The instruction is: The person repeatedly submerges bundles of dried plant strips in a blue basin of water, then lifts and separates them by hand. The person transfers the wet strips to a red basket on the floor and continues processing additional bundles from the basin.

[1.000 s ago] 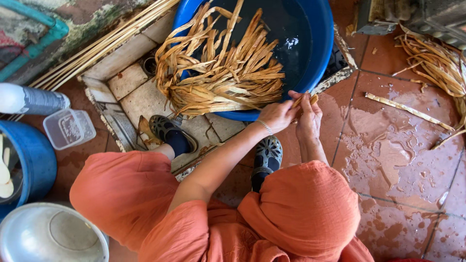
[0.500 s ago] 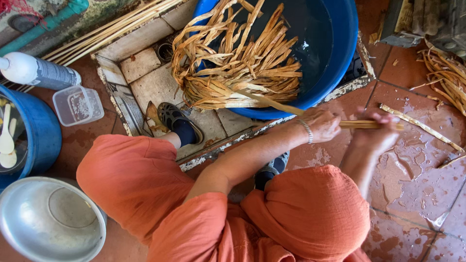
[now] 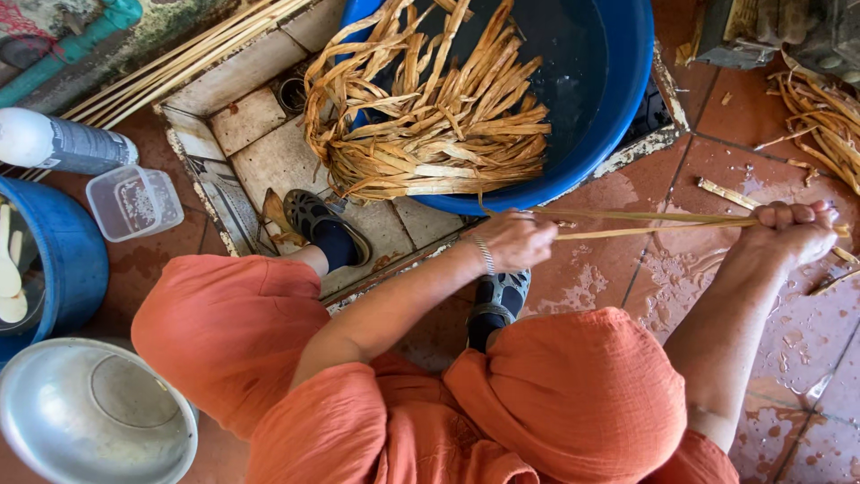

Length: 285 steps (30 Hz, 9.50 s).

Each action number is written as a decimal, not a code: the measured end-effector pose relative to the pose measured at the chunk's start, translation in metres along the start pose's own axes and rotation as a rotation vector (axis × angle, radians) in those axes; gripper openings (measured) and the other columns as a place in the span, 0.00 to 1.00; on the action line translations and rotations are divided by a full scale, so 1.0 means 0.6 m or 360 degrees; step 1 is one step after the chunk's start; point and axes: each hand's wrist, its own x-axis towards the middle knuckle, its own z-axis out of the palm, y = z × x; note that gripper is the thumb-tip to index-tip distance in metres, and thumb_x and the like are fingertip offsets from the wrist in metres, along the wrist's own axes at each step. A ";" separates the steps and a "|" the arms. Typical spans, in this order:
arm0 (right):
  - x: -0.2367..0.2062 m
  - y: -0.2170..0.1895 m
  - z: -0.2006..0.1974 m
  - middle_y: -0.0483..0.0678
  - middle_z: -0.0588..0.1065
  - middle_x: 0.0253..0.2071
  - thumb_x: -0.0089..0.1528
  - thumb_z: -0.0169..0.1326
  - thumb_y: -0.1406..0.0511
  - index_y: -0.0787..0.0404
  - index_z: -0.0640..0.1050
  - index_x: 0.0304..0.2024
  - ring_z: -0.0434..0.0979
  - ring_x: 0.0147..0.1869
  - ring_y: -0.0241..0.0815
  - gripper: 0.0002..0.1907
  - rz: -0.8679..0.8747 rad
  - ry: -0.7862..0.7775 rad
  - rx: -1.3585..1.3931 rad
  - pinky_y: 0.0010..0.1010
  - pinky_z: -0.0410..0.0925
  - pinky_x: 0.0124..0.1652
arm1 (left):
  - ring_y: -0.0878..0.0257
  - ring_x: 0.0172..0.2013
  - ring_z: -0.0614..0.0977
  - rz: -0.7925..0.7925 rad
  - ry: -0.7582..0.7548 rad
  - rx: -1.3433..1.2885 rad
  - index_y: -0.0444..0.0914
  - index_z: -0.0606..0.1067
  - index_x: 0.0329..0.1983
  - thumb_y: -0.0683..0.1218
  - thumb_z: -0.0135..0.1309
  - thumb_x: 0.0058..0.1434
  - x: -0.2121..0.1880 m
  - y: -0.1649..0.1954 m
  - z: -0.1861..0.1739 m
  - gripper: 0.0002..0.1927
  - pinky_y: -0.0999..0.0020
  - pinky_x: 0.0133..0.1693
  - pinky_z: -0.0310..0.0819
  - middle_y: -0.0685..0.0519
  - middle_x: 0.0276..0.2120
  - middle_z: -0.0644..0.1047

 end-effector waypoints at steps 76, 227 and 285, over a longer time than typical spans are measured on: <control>-0.131 0.133 0.042 0.40 0.61 0.18 0.73 0.39 0.66 0.61 0.71 0.34 0.54 0.17 0.33 0.14 0.0441 -0.0305 -0.0034 0.28 0.53 0.18 | 0.70 0.11 0.69 -0.0077 0.0121 -0.0081 0.42 0.72 0.35 0.52 0.44 0.67 0.127 0.033 0.012 0.11 0.68 0.15 0.66 0.61 0.12 0.68; -0.317 0.297 0.036 0.52 0.76 0.35 0.72 0.43 0.67 0.63 0.70 0.38 0.80 0.43 0.50 0.09 0.0839 -0.0366 -0.0569 0.49 0.77 0.55 | 0.57 0.29 0.85 -0.0944 -0.0092 -0.0072 0.40 0.78 0.37 0.55 0.37 0.73 0.131 0.018 0.011 0.21 0.49 0.48 0.72 0.49 0.28 0.83; -0.282 0.299 0.004 0.60 0.78 0.50 0.69 0.43 0.63 0.66 0.72 0.53 0.84 0.46 0.49 0.15 0.1160 -0.0477 -0.1323 0.35 0.79 0.37 | 0.56 0.27 0.84 -0.0720 0.0699 -0.0638 0.40 0.77 0.41 0.45 0.54 0.67 -0.015 -0.107 -0.014 0.04 0.64 0.30 0.77 0.51 0.29 0.82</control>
